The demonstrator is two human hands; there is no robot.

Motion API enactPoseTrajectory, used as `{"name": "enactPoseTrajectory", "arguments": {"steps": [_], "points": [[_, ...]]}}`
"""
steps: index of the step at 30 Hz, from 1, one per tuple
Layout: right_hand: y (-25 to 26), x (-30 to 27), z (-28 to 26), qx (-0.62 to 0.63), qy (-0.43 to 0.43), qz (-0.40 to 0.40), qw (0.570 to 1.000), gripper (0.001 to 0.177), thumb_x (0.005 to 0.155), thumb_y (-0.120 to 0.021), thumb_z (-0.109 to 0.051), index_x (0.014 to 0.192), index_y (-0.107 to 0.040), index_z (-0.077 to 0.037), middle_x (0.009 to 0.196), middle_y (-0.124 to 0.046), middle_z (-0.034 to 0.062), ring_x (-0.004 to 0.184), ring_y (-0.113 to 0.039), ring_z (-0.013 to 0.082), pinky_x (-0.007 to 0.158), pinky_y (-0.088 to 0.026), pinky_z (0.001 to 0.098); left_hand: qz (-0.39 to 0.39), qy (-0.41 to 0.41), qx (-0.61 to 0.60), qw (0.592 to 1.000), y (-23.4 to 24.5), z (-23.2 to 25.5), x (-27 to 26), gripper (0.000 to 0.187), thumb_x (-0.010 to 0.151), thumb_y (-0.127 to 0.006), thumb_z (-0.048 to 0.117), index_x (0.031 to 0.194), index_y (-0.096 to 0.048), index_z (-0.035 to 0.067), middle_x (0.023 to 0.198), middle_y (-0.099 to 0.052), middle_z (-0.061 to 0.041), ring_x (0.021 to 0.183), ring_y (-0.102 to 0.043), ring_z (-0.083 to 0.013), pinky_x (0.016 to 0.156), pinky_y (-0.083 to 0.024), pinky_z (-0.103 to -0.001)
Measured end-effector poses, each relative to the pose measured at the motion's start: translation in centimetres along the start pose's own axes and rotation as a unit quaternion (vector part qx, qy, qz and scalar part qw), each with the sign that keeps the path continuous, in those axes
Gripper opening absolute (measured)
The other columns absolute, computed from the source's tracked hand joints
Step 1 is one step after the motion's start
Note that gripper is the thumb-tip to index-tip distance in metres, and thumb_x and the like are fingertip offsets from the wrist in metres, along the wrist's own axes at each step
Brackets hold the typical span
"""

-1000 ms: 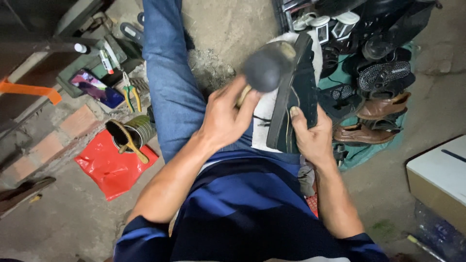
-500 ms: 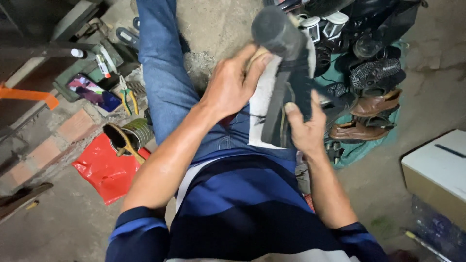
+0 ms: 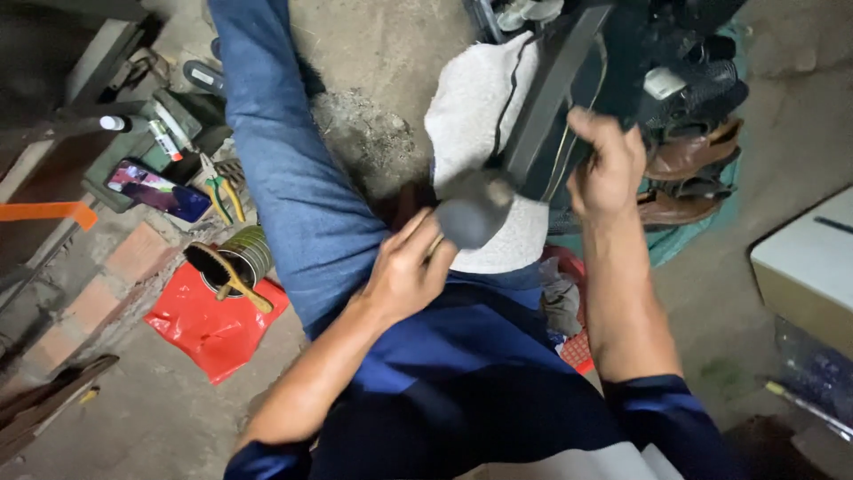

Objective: The person sits on the floor and cleans a single black shoe using a yellow brush and a small hammer. They alternate between brushing the shoe's surface and tapping it with the hammer, then return to brushing until the end of the clip.

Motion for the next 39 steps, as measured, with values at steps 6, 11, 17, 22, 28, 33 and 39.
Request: {"name": "enactPoseTrajectory", "arguments": {"steps": [6,11,17,22,28,33,39], "points": [[0.4,-4.4,2.7,-0.022,-0.065,-0.052,0.996,0.020,0.098,-0.070,-0.021,0.115,-0.067,-0.011,0.088,-0.068,0.0095,0.075,-0.063,0.0123,0.065,-0.057,0.0301,0.040,-0.047,0.048,0.997,1.6,3.6,5.4,0.018,0.102,-0.061,0.016,0.114,-0.069,0.005,0.097,-0.069,-0.014,0.086,-0.070,-0.0387,0.066,-0.057,-0.046],[1.6,-4.8,5.0,-0.069,-0.048,-0.170,0.982,0.032,0.106,-0.059,-0.026,0.134,-0.067,-0.011,0.121,-0.073,0.0127,0.111,-0.067,0.0205,0.102,-0.055,0.0426,-0.010,0.005,0.065,0.998,3.2,4.3,0.0,0.021,0.097,-0.063,0.011,0.114,-0.070,0.001,0.085,-0.067,-0.013,0.074,-0.071,-0.0366,0.060,-0.058,-0.041],[-0.9,-3.8,2.5,-0.011,-0.038,-0.128,0.991,0.038,0.107,-0.062,-0.030,0.134,-0.062,-0.005,0.120,-0.069,0.0120,0.108,-0.063,0.0162,0.102,-0.056,0.0432,0.090,-0.077,0.020,0.993,1.4,2.6,6.3,0.016,0.100,-0.062,0.010,0.110,-0.070,0.000,0.086,-0.068,-0.015,0.075,-0.069,-0.0364,0.063,-0.057,-0.041],[-0.2,-4.5,2.8,-0.065,-0.030,-0.150,0.986,0.035,0.109,-0.058,-0.031,0.133,-0.061,-0.006,0.120,-0.071,0.0139,0.113,-0.063,0.0199,0.102,-0.055,0.0431,0.063,-0.060,0.025,0.996,1.5,3.8,2.3,0.023,0.093,-0.063,-0.001,0.115,-0.070,-0.004,0.090,-0.069,-0.019,0.081,-0.072,-0.0401,0.068,-0.059,-0.042],[0.7,-4.2,2.4,-0.106,-0.020,-0.150,0.983,0.031,0.106,-0.059,-0.028,0.127,-0.062,-0.005,0.114,-0.070,0.0127,0.108,-0.064,0.0212,0.095,-0.055,0.0412,0.110,-0.112,0.027,0.987,0.9,3.8,7.7,0.020,0.097,-0.064,0.005,0.115,-0.069,-0.001,0.097,-0.067,-0.018,0.087,-0.070,-0.0375,0.070,-0.058,-0.041],[-3.9,-5.6,-2.3,-0.201,-0.017,-0.136,0.970,0.028,0.100,-0.064,-0.028,0.115,-0.062,-0.005,0.100,-0.062,0.0100,0.092,-0.058,0.0222,0.084,-0.051,0.0403,0.090,-0.063,0.017,0.994,-0.7,0.7,3.2,0.026,0.096,-0.063,0.006,0.121,-0.073,0.003,0.104,-0.075,-0.014,0.088,-0.074,-0.0340,0.073,-0.061,-0.039],[-2.4,-6.0,-2.9,-0.258,-0.002,-0.199,0.946,0.025,0.099,-0.064,-0.022,0.113,-0.059,-0.003,0.097,-0.058,0.0106,0.094,-0.054,0.0245,0.080,-0.047,0.0402,0.087,-0.106,0.052,0.989,1.3,5.0,8.0,0.034,0.101,-0.063,0.010,0.132,-0.063,-0.004,0.117,-0.069,-0.027,0.098,-0.072,-0.0446,0.073,-0.061,-0.050]]}}
Point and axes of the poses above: each hand's wrist, its own x-axis towards the middle knuckle, its own y-axis out of the back of the hand, z = x × y, the point moved 2 cm from there along x, towards the middle knuckle
